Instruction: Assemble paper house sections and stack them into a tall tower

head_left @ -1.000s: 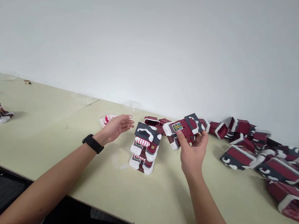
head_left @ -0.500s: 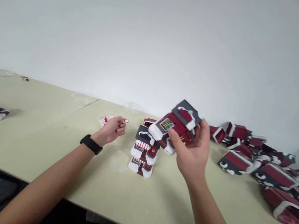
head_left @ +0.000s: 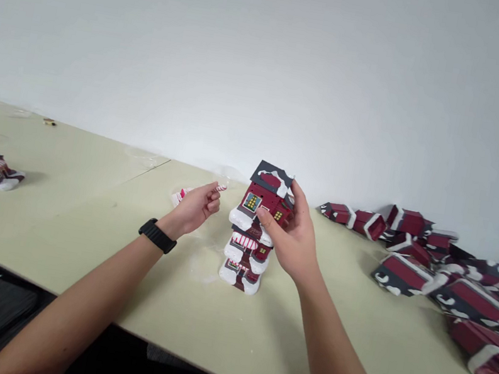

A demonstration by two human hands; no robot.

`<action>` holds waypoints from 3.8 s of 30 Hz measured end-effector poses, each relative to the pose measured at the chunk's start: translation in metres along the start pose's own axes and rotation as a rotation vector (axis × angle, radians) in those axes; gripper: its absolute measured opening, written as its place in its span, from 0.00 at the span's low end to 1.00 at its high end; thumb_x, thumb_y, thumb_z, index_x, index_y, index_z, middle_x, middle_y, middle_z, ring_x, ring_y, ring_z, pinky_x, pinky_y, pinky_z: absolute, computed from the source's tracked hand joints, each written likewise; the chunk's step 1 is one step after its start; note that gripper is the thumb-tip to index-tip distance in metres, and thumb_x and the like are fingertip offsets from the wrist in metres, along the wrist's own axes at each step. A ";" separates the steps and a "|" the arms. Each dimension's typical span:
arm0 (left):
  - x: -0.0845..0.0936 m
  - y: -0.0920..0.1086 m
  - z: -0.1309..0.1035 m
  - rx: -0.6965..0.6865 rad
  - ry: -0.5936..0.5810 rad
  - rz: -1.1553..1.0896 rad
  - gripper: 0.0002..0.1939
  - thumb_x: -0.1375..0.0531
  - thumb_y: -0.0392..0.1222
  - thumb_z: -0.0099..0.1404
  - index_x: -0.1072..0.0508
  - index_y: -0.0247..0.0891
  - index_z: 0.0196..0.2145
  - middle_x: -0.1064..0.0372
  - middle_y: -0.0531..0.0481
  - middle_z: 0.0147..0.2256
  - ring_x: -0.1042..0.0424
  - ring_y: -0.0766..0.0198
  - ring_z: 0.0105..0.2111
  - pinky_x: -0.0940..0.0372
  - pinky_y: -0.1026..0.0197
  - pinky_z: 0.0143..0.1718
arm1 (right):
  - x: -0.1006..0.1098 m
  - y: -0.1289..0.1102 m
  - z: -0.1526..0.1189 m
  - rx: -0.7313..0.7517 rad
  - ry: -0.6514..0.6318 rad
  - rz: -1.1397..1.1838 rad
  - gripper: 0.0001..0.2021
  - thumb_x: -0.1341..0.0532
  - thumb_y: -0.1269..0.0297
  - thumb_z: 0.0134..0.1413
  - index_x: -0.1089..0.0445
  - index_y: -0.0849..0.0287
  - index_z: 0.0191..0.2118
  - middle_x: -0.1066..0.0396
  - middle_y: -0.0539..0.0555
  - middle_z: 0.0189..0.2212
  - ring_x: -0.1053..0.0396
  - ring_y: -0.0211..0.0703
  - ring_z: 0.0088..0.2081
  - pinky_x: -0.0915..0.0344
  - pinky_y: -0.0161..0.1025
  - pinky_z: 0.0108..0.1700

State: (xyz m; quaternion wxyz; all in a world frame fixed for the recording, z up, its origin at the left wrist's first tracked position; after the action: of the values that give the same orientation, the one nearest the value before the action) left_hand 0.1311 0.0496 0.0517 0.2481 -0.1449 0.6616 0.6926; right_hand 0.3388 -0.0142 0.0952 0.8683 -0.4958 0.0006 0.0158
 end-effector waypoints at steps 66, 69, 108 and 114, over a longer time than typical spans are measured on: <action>-0.144 0.077 -0.112 -1.538 -0.268 1.699 0.04 0.37 0.36 0.73 0.21 0.41 0.41 0.19 0.46 0.39 0.22 0.56 0.39 0.27 0.52 0.43 | -0.005 0.001 -0.007 0.089 -0.047 0.006 0.41 0.30 0.49 0.63 0.49 0.38 0.75 0.32 0.53 0.67 0.31 0.59 0.66 0.35 0.65 0.71; -0.149 0.080 -0.112 -1.499 -0.337 1.749 0.05 0.38 0.37 0.74 0.22 0.41 0.40 0.20 0.46 0.38 0.23 0.56 0.37 0.28 0.52 0.41 | -0.004 0.000 -0.007 0.085 -0.054 0.011 0.42 0.30 0.48 0.63 0.49 0.38 0.76 0.32 0.53 0.67 0.31 0.58 0.66 0.37 0.65 0.72; -0.136 0.077 -0.118 -1.651 -0.479 1.789 0.17 0.40 0.33 0.74 0.27 0.43 0.58 0.20 0.43 0.46 0.23 0.56 0.41 0.27 0.51 0.41 | -0.004 0.001 -0.003 0.128 -0.143 0.085 0.41 0.30 0.50 0.63 0.50 0.37 0.75 0.35 0.52 0.69 0.36 0.56 0.69 0.39 0.62 0.73; -0.127 0.078 -0.113 -1.635 -0.467 1.688 0.18 0.39 0.31 0.74 0.25 0.46 0.57 0.19 0.46 0.45 0.23 0.58 0.41 0.25 0.52 0.41 | -0.009 -0.001 0.001 0.066 -0.096 0.184 0.36 0.29 0.45 0.60 0.42 0.44 0.69 0.27 0.54 0.61 0.29 0.54 0.62 0.34 0.58 0.69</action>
State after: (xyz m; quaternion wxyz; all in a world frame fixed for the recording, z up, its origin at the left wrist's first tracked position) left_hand 0.1809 -0.0810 0.1754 -0.3362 0.3494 -0.1491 0.8618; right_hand 0.3300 -0.0147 0.0968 0.8780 -0.4635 0.0048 0.1191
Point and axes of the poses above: each hand's wrist, its own z-axis towards the middle knuckle, its own x-axis out of the back of the hand, y = z × x, the point moved 8 cm from there along z, towards the middle knuckle
